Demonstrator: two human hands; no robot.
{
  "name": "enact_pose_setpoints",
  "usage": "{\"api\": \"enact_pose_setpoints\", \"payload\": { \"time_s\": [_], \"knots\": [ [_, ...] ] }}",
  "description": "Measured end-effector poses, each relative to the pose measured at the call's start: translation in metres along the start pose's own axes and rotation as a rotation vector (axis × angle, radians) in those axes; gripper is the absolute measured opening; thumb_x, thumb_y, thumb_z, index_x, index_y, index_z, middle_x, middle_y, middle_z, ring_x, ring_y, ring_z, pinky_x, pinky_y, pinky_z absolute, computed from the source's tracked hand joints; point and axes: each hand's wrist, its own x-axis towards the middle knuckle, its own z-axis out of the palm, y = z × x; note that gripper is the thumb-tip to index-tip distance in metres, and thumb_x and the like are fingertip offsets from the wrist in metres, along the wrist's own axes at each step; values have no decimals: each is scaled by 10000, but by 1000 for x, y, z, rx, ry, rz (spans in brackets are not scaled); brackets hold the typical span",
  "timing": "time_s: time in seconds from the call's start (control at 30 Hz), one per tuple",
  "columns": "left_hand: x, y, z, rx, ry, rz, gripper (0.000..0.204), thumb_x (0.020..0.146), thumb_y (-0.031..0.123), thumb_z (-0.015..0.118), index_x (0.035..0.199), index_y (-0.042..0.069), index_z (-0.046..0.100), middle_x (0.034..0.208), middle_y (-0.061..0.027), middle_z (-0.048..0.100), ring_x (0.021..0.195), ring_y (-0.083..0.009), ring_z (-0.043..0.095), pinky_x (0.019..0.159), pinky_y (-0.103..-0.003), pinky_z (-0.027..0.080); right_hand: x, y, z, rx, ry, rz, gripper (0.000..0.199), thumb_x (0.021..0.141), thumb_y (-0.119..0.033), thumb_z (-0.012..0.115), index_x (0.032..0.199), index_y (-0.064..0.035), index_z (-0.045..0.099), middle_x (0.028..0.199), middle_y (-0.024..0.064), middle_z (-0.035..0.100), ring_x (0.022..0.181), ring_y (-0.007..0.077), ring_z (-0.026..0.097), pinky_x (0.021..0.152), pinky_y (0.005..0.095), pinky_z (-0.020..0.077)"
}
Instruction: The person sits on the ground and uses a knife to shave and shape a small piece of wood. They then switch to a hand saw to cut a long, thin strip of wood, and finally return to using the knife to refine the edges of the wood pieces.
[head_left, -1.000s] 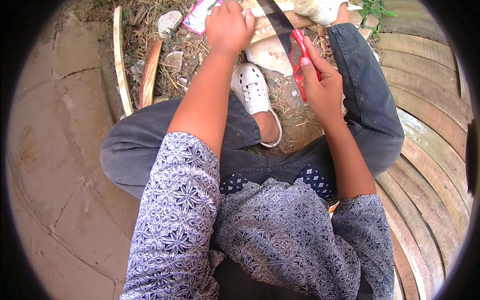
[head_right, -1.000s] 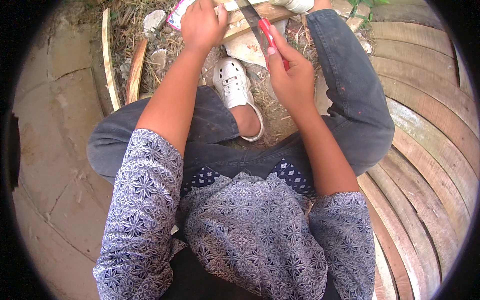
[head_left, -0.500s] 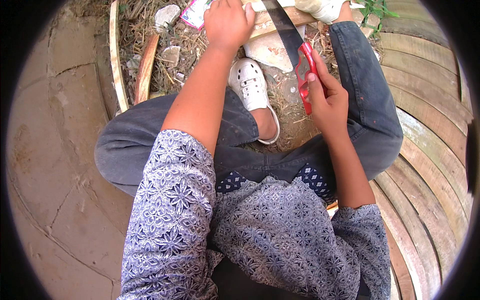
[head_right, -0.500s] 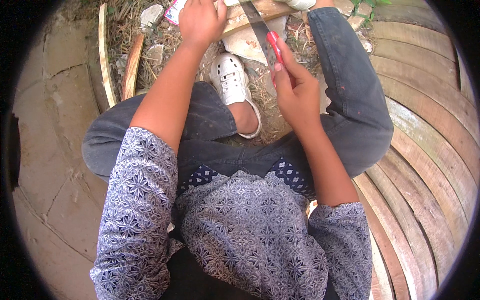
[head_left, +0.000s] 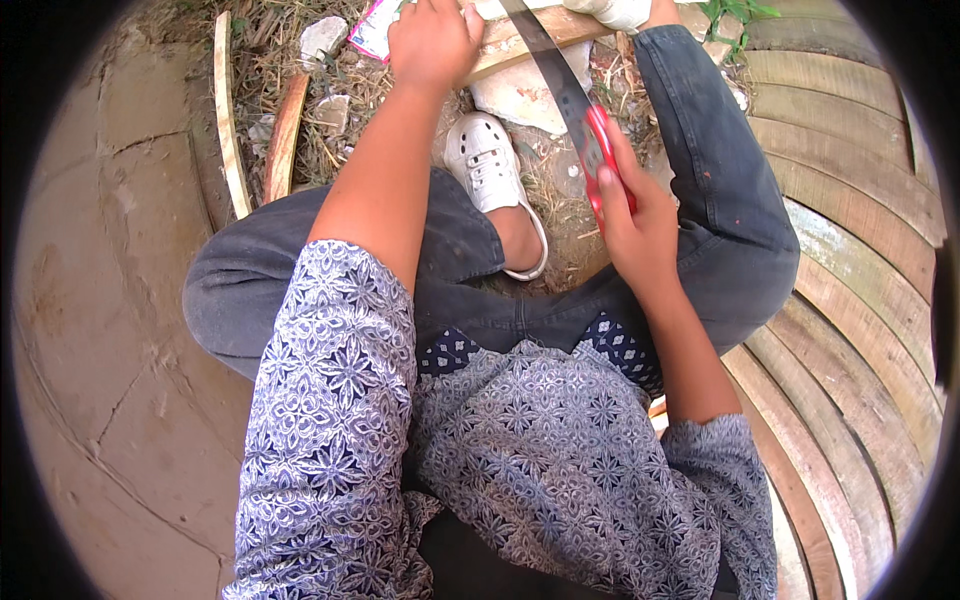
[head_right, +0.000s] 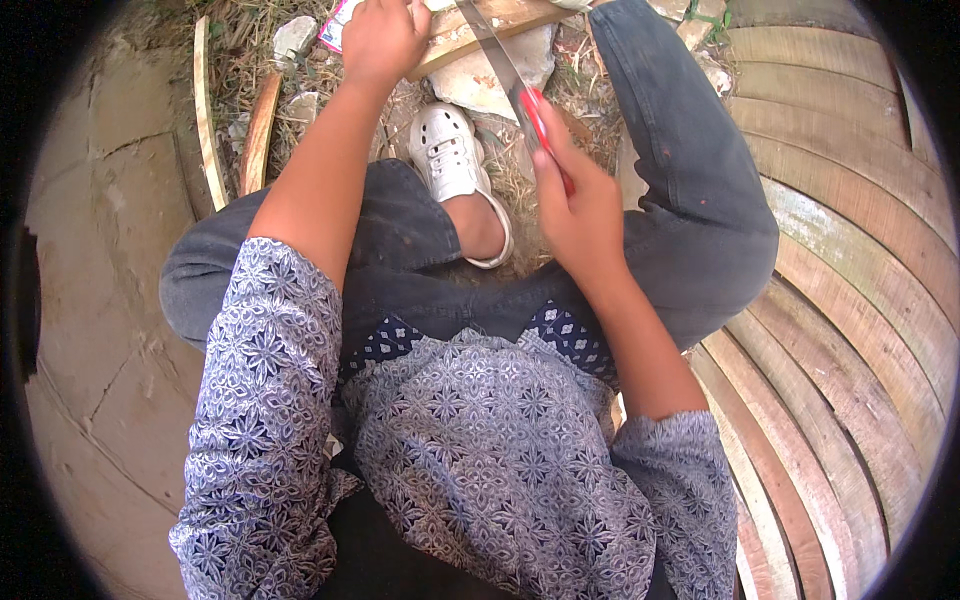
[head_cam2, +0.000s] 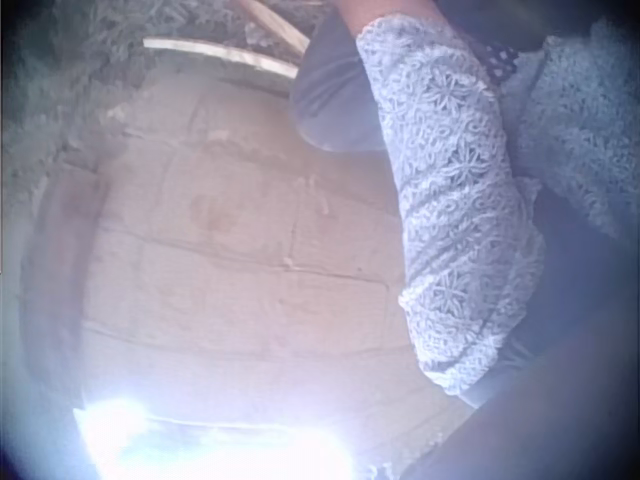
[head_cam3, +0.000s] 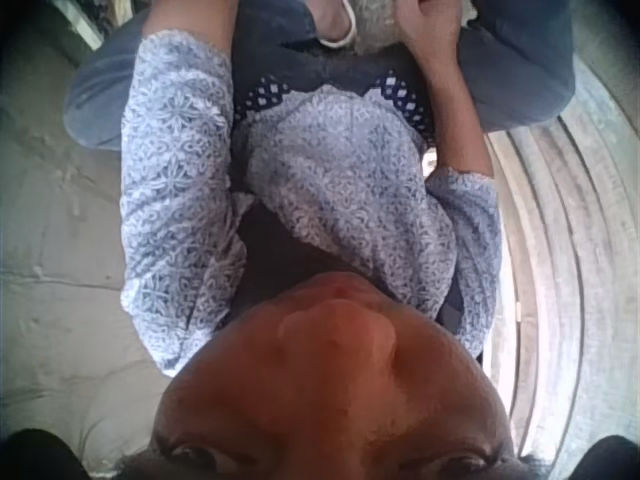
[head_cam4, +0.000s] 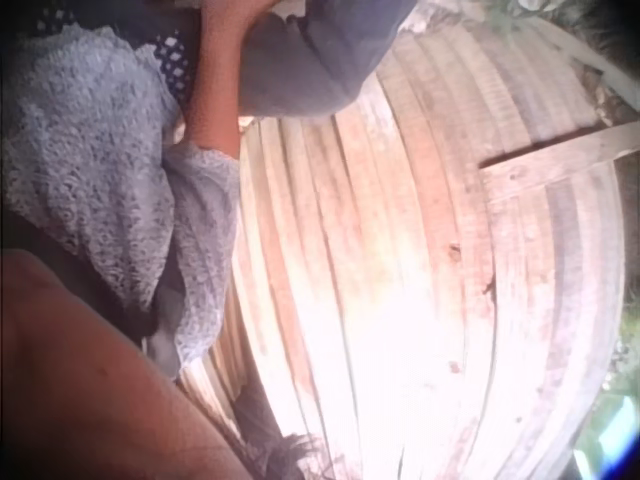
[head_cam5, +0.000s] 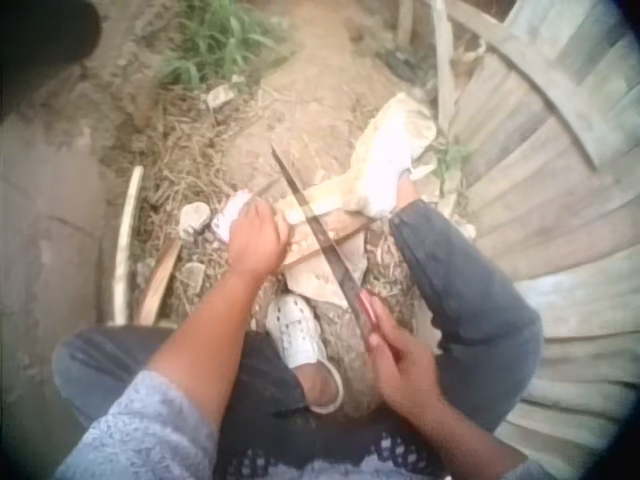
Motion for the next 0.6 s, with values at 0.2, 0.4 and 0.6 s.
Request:
{"api": "enact_pose_setpoints", "payload": {
  "time_s": [0.2, 0.4, 0.6],
  "knots": [
    [-5, 5, -1, -1, 21, -20, 257, 888, 232, 575, 912, -24, 566, 884, -250, 640, 873, -424, 622, 782, -524, 507, -19, 0, 5, 106, 46, 54, 487, 1004, -45, 568, 1482, -138, 542, 991, 14, 679, 821, 33, 524, 754, 210, 462],
    [-1, 5, 1, 36, -30, -41, 263, 908, 247, 555, 898, -16, 572, 879, -250, 647, 868, -418, 634, 773, -512, 512, -10, -25, 7, 81, -3, 30, 490, 996, -52, 559, 1480, -123, 530, 917, 16, 652, 777, 34, 518, 737, 214, 467],
    [3, -2, 6, 58, -56, -21, 288, 921, 275, 552, 919, -12, 572, 883, -242, 651, 875, -418, 634, 795, -524, 505, -13, -11, 0, 0, 13, 36, 503, 993, -60, 557, 1487, -153, 525, 836, 25, 650, 703, 31, 482, 653, 224, 455]
  ]
}}
